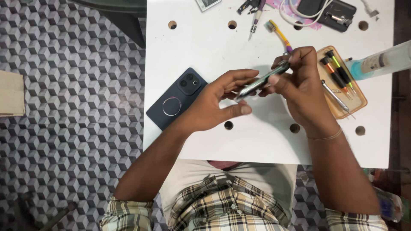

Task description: The person disassembles a feature phone by removing the back cover and battery, then extracts the motherboard. They spray the board with a cleaning solution and scrub it with a toothbrush. The phone remains disassembled on the table at the end.

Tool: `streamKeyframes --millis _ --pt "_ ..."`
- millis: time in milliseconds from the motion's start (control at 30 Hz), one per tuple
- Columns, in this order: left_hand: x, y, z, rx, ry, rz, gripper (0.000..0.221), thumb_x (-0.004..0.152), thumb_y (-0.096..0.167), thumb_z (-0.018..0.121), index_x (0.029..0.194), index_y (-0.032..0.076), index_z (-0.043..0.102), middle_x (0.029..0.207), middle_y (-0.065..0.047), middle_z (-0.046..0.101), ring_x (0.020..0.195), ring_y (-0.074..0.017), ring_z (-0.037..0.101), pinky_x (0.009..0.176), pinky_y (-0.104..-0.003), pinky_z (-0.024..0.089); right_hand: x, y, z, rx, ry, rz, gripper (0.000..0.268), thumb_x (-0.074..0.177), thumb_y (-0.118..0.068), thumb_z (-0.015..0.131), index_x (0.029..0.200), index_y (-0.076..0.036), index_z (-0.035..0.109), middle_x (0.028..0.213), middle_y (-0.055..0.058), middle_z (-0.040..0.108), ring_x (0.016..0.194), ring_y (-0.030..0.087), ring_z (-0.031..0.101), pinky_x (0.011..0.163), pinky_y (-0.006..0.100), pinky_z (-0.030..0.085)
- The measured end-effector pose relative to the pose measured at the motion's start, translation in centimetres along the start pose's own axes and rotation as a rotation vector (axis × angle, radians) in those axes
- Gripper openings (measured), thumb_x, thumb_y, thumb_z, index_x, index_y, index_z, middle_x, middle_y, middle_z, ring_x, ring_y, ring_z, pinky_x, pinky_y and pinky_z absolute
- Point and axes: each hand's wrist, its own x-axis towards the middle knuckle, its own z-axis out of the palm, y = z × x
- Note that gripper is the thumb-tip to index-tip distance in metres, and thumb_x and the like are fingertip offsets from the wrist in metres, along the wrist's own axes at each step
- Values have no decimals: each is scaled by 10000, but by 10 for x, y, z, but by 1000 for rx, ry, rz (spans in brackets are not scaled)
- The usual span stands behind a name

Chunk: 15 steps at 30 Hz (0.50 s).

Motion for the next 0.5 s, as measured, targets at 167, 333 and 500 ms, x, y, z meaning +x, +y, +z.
streamKeyframes --millis 167,333,500 --pt "-2 10 5 167 104 -19 714 950 152 804 1584 168 475 1312 -48 717 1141 -131 712 908 -283 608 4 16 -4 207 54 297 276 1076 -279 608 1215 -151 407 851 68 587 696 263 693 505 315 555" --pt "-2 14 6 277 216 91 654 931 132 835 1503 122 519 1344 -94 621 1221 -166 663 916 -294 618 3 15 14 -225 86 162 258 1119 -273 603 1242 -75 491 1022 131 661 882 233 646 718 307 531" --pt "2 3 9 189 310 75 554 925 156 829 1403 52 568 1313 -89 654 1247 -178 670 1012 -341 649 -4 -9 29 -976 -22 -535 360 908 -110 742 1232 -2 631 1271 199 681 1134 312 683 957 395 563"
